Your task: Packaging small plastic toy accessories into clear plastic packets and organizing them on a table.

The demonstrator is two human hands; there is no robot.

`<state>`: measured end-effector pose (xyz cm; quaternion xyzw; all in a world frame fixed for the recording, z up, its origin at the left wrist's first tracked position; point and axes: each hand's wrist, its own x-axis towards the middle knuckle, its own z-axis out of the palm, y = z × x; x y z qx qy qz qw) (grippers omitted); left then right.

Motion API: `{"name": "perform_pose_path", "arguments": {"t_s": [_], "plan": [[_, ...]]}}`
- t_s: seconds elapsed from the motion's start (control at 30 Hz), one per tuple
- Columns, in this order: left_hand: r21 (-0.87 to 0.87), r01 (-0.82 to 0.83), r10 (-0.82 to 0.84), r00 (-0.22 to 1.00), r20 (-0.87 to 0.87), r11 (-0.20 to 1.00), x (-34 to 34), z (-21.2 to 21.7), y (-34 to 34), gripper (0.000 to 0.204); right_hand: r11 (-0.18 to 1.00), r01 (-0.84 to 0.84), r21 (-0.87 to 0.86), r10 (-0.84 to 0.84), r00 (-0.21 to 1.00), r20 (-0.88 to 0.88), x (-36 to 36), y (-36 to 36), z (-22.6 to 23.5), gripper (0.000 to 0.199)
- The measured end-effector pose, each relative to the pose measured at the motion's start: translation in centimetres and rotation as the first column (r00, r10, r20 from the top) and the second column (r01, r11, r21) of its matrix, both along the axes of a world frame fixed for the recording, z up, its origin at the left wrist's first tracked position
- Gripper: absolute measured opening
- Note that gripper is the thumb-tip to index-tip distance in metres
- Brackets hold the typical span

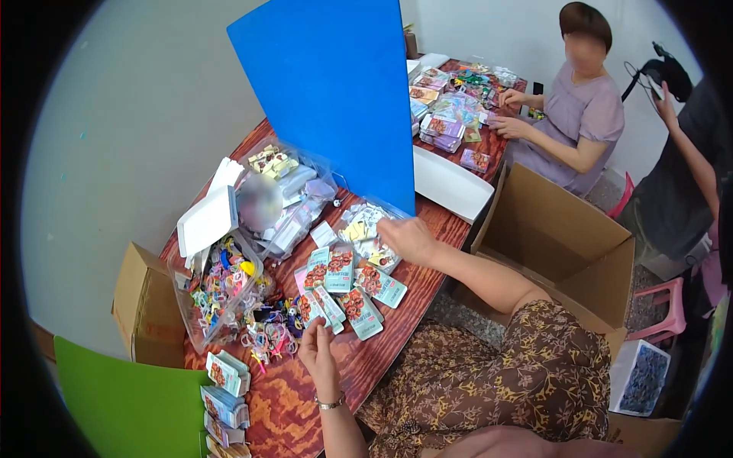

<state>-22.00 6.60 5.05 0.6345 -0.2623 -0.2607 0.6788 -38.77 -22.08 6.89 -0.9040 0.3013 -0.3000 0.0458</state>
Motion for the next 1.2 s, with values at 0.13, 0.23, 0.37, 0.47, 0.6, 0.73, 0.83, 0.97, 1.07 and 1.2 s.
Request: {"name": "perform_pose_path", "arguments": {"t_s": [0.13, 0.23, 0.37, 0.47, 0.6, 0.73, 0.83, 0.97, 1.07, 1.2], "plan": [[-0.110, 0.088, -0.125, 0.907, -0.402, 0.990, 0.8, 0.7, 0.3, 0.035, 0.786, -0.581, 0.211, 0.517, 0.806, 0.289, 0.0, 3.8, 1.2, 0.018], [-0.129, 0.196, -0.234, 0.824, -0.516, 0.972, 1.1, -0.3, 1.9, 0.038, 0.640, -0.721, 0.264, 0.677, 0.692, 0.251, 0.6, 6.0, 0.0, 0.015], [-0.031, 0.366, -0.321, 0.768, -0.554, 0.930, -0.1, 0.3, 3.2, 0.029, 0.493, -0.786, 0.374, 0.753, 0.600, 0.270, 0.6, 7.2, -1.0, 0.015], [-0.013, 0.387, -0.320, 0.743, -0.588, 0.922, -1.2, 0.8, 4.5, 0.023, 0.432, -0.767, 0.475, 0.767, 0.590, 0.254, 0.4, 8.0, -1.0, 0.015], [0.097, 0.411, -0.297, 0.785, -0.543, 0.906, -1.5, 0.6, 6.0, 0.024, 0.288, -0.763, 0.578, 0.766, 0.546, 0.340, 0.8, 8.6, -0.9, 0.018], [0.226, 0.469, -0.316, 0.812, -0.490, 0.854, -0.8, 0.5, 7.1, 0.019, 0.060, -0.576, 0.815, 0.776, 0.541, 0.325, 0.4, 8.8, 0.7, 0.035], [0.229, 0.473, -0.333, 0.823, -0.461, 0.851, -0.5, 0.8, 7.8, 0.017, 0.022, -0.550, 0.835, 0.824, 0.483, 0.296, 0.4, 9.0, 0.8, 0.050], [0.208, 0.396, -0.289, 0.866, -0.408, 0.894, -0.5, 2.6, 8.0, 0.012, 0.057, -0.549, 0.834, 0.910, 0.372, 0.184, 0.4, 9.5, 1.2, 0.056], [0.165, 0.311, -0.242, 0.909, -0.340, 0.936, -0.1, 3.0, 8.7, 0.010, 0.068, -0.678, 0.732, 0.980, 0.181, 0.077, 0.7, 10.2, -0.7, 0.039], [0.098, 0.132, -0.106, 0.966, -0.234, 0.986, -0.9, 5.3, 9.5, 0.012, 0.151, -0.761, 0.631, 0.963, 0.258, 0.081, 0.7, 11.3, 1.5, 0.018]]}}
